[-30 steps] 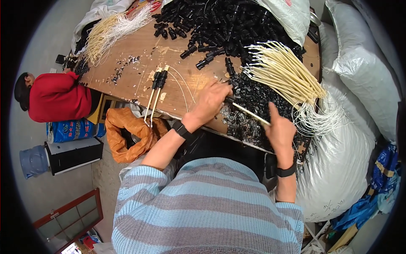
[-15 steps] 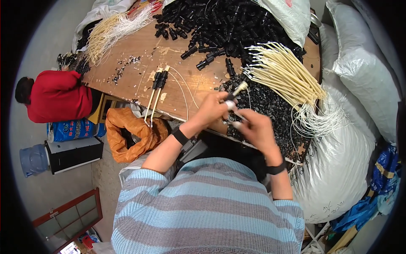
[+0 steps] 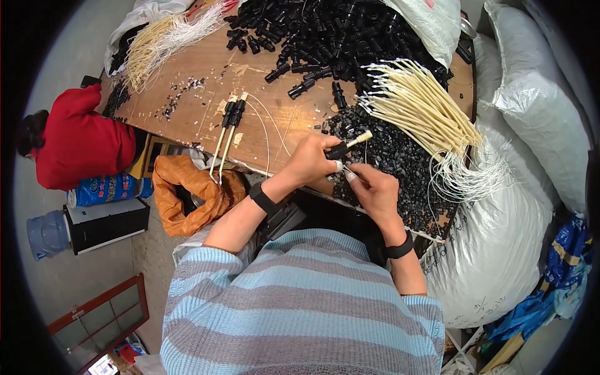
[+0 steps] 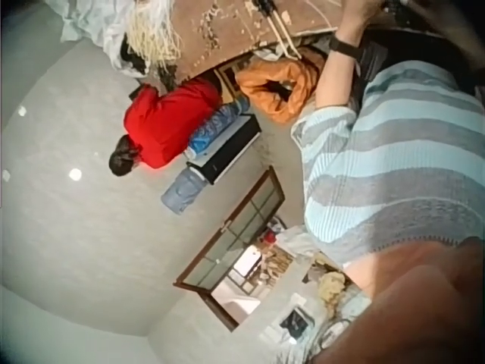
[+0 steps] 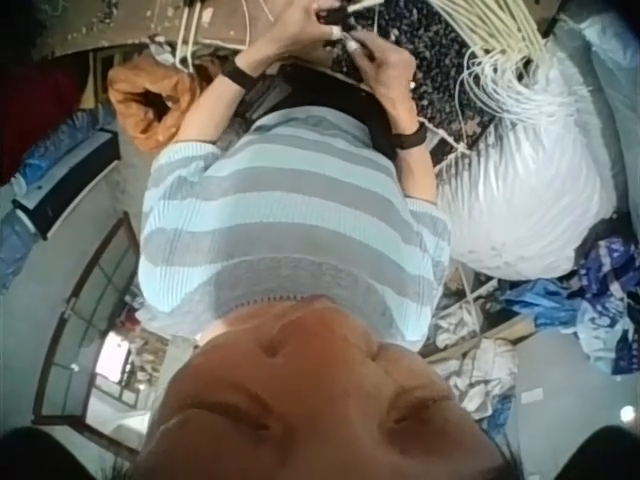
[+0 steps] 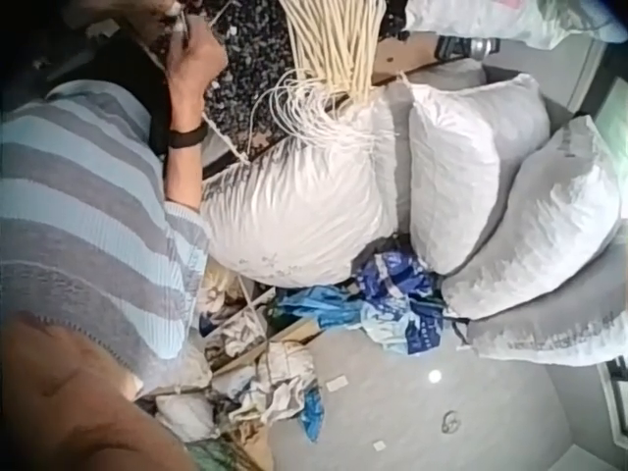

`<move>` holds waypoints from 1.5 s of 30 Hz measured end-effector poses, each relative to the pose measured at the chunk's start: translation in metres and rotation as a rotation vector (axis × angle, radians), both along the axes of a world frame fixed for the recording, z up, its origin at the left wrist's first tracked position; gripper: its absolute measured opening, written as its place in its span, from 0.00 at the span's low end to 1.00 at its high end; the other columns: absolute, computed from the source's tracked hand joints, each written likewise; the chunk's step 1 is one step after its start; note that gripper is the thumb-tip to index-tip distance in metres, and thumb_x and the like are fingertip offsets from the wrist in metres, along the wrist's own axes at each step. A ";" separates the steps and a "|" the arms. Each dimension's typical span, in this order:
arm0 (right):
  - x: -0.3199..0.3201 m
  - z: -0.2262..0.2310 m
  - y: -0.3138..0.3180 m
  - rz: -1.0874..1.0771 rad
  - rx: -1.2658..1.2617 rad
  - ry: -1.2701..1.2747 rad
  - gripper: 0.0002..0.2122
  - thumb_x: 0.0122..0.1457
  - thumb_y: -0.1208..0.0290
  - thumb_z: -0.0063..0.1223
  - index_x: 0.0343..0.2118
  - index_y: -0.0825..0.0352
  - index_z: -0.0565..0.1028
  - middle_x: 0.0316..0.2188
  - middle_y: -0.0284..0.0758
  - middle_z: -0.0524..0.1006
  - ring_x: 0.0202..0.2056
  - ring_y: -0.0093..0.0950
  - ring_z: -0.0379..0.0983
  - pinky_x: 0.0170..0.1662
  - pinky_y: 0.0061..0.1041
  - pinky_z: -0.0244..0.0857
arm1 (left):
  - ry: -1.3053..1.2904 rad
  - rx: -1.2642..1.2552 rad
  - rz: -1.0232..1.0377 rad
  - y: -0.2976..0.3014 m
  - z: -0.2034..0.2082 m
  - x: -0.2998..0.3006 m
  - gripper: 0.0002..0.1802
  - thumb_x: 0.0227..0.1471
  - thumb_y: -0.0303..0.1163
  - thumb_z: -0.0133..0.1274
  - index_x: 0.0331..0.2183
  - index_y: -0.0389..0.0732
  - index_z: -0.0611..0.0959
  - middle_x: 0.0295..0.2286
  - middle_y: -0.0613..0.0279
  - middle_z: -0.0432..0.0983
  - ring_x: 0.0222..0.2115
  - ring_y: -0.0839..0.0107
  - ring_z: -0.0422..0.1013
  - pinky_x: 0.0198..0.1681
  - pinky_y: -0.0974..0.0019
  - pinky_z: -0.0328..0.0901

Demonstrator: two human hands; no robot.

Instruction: The person gathers a bundle of tubes and places them into a bag. They then pick up tubes and black connectors one at a time, fitting the connectors onto the ends of the tubes by hand and setting the assembled pieces onto the table.

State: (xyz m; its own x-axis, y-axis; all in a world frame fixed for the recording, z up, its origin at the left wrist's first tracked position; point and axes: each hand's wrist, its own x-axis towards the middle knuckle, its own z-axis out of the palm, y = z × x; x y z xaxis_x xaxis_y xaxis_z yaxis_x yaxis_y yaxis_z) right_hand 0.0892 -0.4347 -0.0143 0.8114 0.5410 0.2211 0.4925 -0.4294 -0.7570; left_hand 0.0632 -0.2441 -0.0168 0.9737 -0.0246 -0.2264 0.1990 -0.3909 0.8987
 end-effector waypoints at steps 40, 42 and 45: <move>-0.008 -0.011 0.002 -0.100 0.051 0.214 0.04 0.55 0.76 0.53 0.32 0.68 0.78 0.15 0.32 0.71 0.18 0.16 0.64 0.23 0.18 0.58 | -0.509 0.343 0.289 0.038 -0.036 0.020 0.13 0.39 0.17 0.54 0.33 0.38 0.80 0.27 0.60 0.76 0.29 0.68 0.73 0.33 0.69 0.68; -0.006 -0.015 0.001 -0.105 0.067 0.180 0.04 0.55 0.75 0.53 0.32 0.68 0.78 0.15 0.28 0.70 0.19 0.14 0.62 0.23 0.17 0.57 | -0.411 0.498 0.119 0.047 -0.045 0.030 0.16 0.40 0.15 0.53 0.35 0.37 0.81 0.28 0.62 0.76 0.30 0.71 0.73 0.36 0.69 0.69; -0.003 -0.013 -0.002 -0.222 0.115 0.344 0.04 0.55 0.75 0.53 0.31 0.69 0.78 0.14 0.24 0.67 0.18 0.12 0.59 0.22 0.16 0.54 | -0.296 0.235 0.238 0.036 -0.037 0.027 0.17 0.37 0.15 0.53 0.34 0.40 0.82 0.26 0.63 0.77 0.26 0.74 0.72 0.29 0.71 0.68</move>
State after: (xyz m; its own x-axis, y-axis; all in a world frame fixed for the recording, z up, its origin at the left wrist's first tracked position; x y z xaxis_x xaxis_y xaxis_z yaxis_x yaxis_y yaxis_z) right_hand 0.0862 -0.4369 -0.0276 0.9426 0.3323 -0.0343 0.1077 -0.3996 -0.9103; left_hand 0.0903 -0.2080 -0.0534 0.9698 0.2267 0.0900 0.0558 -0.5656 0.8228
